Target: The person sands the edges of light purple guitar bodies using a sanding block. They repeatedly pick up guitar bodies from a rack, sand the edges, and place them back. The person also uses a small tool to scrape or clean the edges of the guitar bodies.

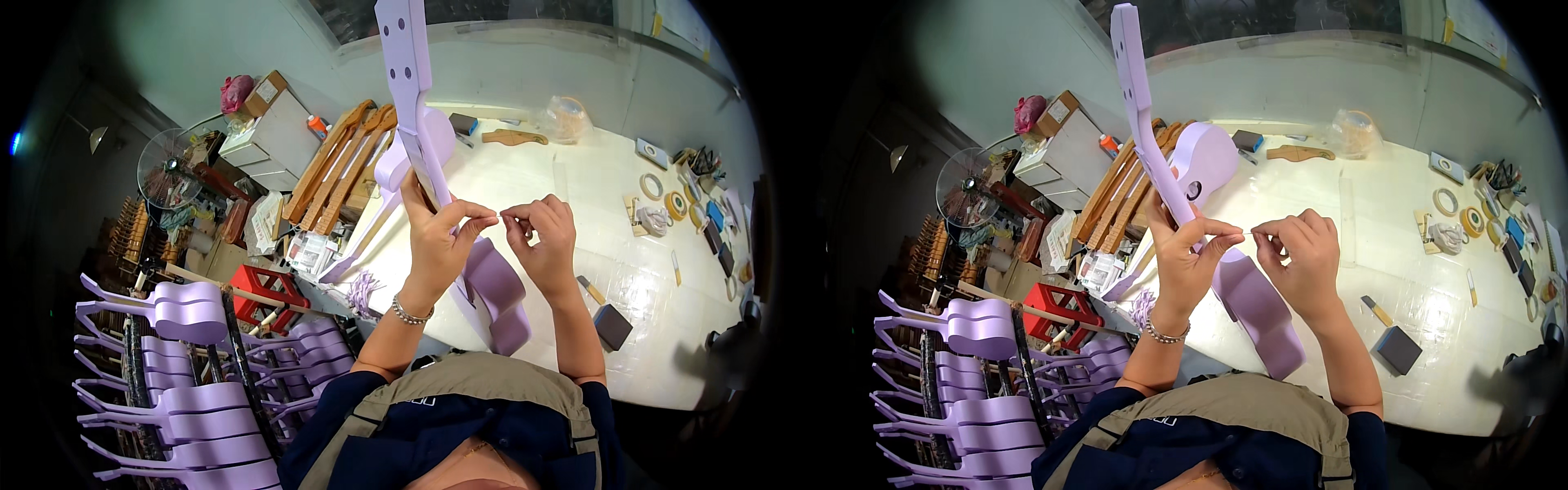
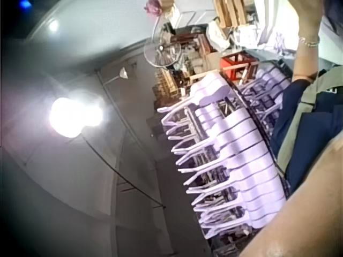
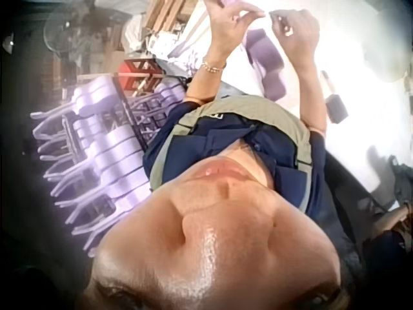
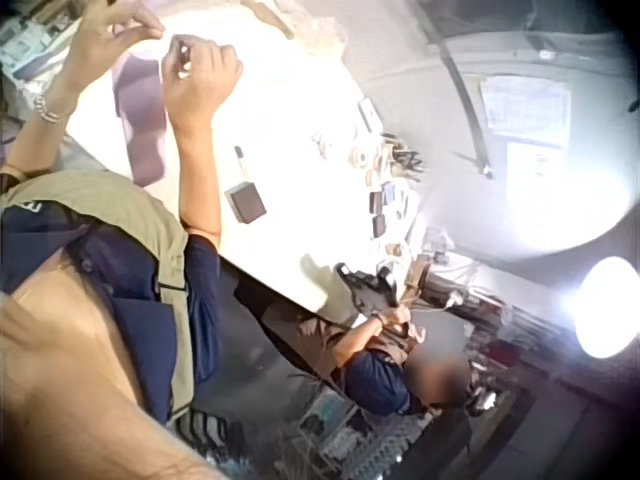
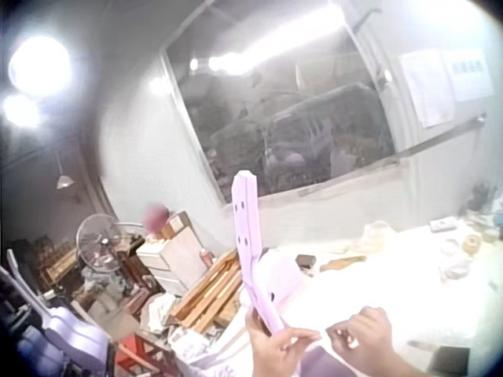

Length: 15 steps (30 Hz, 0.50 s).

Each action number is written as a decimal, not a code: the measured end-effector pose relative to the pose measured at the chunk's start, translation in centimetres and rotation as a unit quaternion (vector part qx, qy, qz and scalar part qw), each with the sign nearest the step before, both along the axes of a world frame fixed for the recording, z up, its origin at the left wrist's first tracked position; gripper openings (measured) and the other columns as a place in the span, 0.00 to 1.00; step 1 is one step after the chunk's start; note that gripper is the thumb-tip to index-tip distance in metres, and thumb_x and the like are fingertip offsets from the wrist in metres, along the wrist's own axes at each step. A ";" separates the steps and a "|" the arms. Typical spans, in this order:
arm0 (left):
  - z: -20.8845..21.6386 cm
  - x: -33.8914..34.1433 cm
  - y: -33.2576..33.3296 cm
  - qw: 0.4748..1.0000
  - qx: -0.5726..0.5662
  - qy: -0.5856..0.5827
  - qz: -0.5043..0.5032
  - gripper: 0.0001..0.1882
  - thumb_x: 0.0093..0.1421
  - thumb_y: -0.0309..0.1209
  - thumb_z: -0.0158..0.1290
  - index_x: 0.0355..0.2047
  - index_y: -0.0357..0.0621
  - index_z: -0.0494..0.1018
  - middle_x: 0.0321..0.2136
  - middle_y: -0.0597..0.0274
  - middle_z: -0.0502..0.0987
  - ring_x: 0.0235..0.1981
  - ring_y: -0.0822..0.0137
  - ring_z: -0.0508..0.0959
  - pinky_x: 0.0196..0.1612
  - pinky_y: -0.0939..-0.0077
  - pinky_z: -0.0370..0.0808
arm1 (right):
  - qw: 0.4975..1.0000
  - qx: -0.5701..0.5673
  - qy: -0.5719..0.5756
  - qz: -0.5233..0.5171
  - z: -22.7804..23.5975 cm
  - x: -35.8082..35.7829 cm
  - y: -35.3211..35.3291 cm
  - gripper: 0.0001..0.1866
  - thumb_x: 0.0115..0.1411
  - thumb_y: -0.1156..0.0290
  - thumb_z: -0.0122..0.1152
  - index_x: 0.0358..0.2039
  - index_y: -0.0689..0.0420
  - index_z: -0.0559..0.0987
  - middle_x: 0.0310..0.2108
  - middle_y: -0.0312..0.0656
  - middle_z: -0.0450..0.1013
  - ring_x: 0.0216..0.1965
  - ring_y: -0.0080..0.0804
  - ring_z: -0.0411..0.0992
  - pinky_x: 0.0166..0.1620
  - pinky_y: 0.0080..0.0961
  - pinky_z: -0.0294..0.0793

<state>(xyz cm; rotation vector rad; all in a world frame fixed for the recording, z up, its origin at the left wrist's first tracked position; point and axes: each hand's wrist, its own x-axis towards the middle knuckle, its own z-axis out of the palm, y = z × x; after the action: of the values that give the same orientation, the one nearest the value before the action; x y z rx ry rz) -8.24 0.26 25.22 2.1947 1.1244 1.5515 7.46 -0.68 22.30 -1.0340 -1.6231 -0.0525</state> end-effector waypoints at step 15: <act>-0.1 -0.6 0.4 0.996 -0.022 -0.078 0.040 0.09 0.47 0.37 0.63 0.24 0.46 0.79 0.47 0.51 0.62 0.55 0.57 0.58 0.52 0.66 0.59 | 0.919 -0.140 0.307 0.204 -0.3 2.0 1.3 0.26 0.52 0.71 0.64 0.52 0.55 0.70 0.23 0.33 0.65 0.26 0.19 0.61 0.32 0.19 0.64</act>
<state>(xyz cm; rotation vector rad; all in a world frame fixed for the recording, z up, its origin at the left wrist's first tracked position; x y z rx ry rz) -8.80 0.61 25.08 1.9839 1.1989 1.6821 9.46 0.59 22.01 -0.7861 -1.2417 0.7374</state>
